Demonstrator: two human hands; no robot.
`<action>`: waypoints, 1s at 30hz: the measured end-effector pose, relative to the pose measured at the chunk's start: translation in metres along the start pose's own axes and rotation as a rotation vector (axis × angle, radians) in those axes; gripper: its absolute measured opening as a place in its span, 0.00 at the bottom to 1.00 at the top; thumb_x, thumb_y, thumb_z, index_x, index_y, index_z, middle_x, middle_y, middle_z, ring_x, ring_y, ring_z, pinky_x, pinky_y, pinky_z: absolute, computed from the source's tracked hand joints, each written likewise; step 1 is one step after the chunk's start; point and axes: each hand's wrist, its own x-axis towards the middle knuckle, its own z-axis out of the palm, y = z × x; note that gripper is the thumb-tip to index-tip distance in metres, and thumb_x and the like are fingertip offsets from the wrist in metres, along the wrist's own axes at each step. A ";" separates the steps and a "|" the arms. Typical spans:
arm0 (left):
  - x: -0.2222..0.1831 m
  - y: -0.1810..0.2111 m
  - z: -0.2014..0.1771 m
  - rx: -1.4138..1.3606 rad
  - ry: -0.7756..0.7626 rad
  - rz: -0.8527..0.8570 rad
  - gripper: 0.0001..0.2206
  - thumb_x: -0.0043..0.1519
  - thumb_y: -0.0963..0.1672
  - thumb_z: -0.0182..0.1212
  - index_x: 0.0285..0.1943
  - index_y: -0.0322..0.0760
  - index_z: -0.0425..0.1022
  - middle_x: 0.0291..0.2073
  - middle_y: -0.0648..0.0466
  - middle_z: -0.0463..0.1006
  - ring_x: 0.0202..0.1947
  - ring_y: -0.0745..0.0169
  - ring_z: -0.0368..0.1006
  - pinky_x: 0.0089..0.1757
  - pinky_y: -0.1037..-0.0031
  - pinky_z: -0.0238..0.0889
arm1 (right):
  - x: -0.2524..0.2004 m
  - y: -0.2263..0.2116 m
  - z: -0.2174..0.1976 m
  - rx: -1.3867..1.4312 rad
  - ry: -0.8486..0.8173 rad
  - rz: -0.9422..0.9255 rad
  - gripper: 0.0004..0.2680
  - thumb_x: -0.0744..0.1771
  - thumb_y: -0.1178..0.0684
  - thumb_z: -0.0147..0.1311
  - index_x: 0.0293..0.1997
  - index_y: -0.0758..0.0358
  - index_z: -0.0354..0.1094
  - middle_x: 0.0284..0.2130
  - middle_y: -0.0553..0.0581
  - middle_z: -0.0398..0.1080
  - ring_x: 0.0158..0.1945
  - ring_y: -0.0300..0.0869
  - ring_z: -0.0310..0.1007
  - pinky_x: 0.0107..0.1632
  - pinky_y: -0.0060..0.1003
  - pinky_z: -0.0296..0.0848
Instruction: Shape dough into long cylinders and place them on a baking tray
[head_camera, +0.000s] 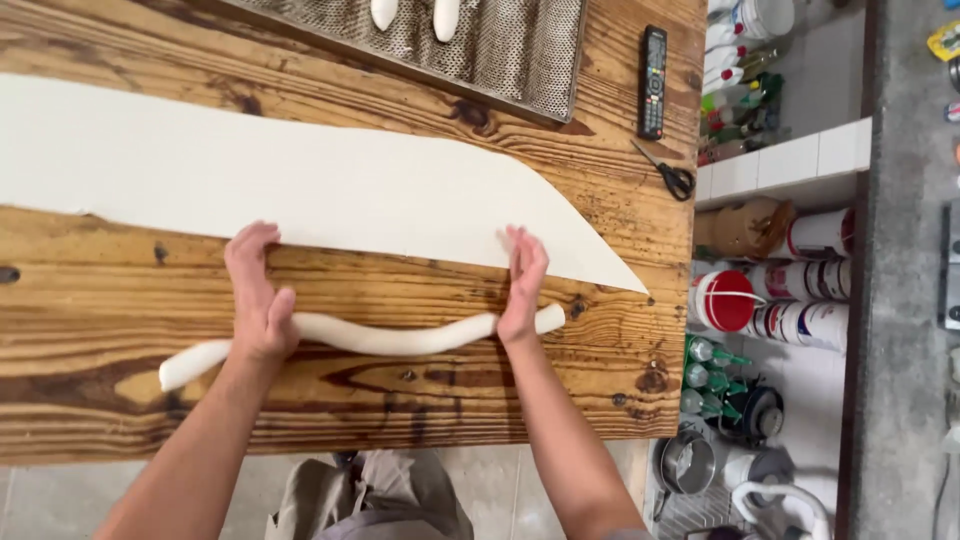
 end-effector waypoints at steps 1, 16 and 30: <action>-0.002 -0.005 -0.002 -0.023 0.010 0.008 0.34 0.68 0.59 0.37 0.69 0.26 0.56 0.60 0.40 0.55 0.69 0.37 0.51 0.70 0.56 0.40 | 0.006 -0.002 0.003 0.013 0.034 -0.011 0.32 0.68 0.23 0.39 0.71 0.59 0.44 0.66 0.63 0.59 0.77 0.46 0.44 0.76 0.39 0.40; -0.107 0.065 -0.010 0.047 0.007 -0.103 0.35 0.68 0.62 0.27 0.62 0.31 0.64 0.58 0.42 0.64 0.67 0.35 0.57 0.69 0.54 0.44 | -0.111 -0.034 -0.026 0.087 -0.016 0.234 0.28 0.68 0.28 0.37 0.67 0.62 0.50 0.59 0.65 0.67 0.71 0.49 0.57 0.74 0.48 0.46; -0.097 0.065 -0.004 -0.029 0.090 -0.075 0.33 0.70 0.60 0.28 0.63 0.30 0.64 0.60 0.39 0.61 0.73 0.33 0.50 0.69 0.53 0.39 | -0.089 -0.011 -0.037 0.129 -0.115 0.192 0.23 0.71 0.34 0.38 0.66 0.63 0.58 0.57 0.60 0.67 0.71 0.43 0.56 0.75 0.44 0.45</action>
